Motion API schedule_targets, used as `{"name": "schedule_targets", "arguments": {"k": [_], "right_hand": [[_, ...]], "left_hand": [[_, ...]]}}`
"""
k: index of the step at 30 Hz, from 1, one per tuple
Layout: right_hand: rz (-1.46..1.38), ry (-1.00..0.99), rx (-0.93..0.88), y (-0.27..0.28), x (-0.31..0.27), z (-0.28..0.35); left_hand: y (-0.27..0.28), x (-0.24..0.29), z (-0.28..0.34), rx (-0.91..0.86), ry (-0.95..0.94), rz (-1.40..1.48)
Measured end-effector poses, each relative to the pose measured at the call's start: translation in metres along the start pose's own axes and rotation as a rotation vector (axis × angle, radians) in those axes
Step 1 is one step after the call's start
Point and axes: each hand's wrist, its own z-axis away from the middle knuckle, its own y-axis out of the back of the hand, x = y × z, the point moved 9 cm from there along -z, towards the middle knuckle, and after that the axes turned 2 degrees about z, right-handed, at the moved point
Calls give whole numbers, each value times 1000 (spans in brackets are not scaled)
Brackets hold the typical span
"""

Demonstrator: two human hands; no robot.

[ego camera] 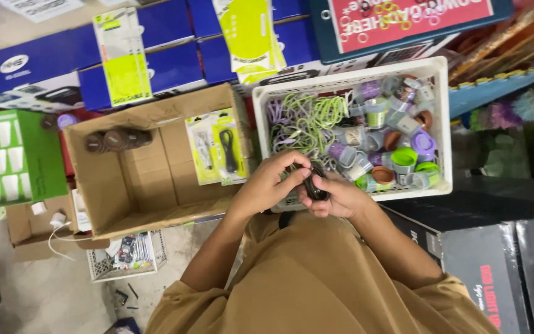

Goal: The person coils loose charging and data cables by hand, wrapping the cord around their fingers to form a looped bundle, and places each finished coil into a cardboard box. They take new cables one at a time from a white basket filled with tangled cables and small containers.

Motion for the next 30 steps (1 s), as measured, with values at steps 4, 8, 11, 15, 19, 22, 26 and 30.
{"name": "schedule_targets", "arguments": {"k": [4, 8, 11, 15, 19, 22, 26, 30], "right_hand": [[90, -63, -9, -16, 21, -26], [426, 27, 80, -35, 22, -52], [795, 164, 229, -60, 12, -65], [1524, 429, 432, -127, -12, -67], [1632, 460, 454, -141, -4, -78], [1589, 361, 560, -142, 2, -84], [1634, 349, 601, -130, 5, -87], [1545, 405, 568, -118, 1, -83]], "left_hand": [[25, 7, 28, 33, 122, -20], [52, 6, 53, 107, 196, -64], [68, 2, 70, 163, 212, -62], [85, 11, 86, 242, 102, -122], [88, -5, 97, 279, 164, -91], [91, -13, 105, 341, 230, -49], [92, -27, 110, 360, 254, -28], [94, -27, 109, 381, 163, 39]]}}
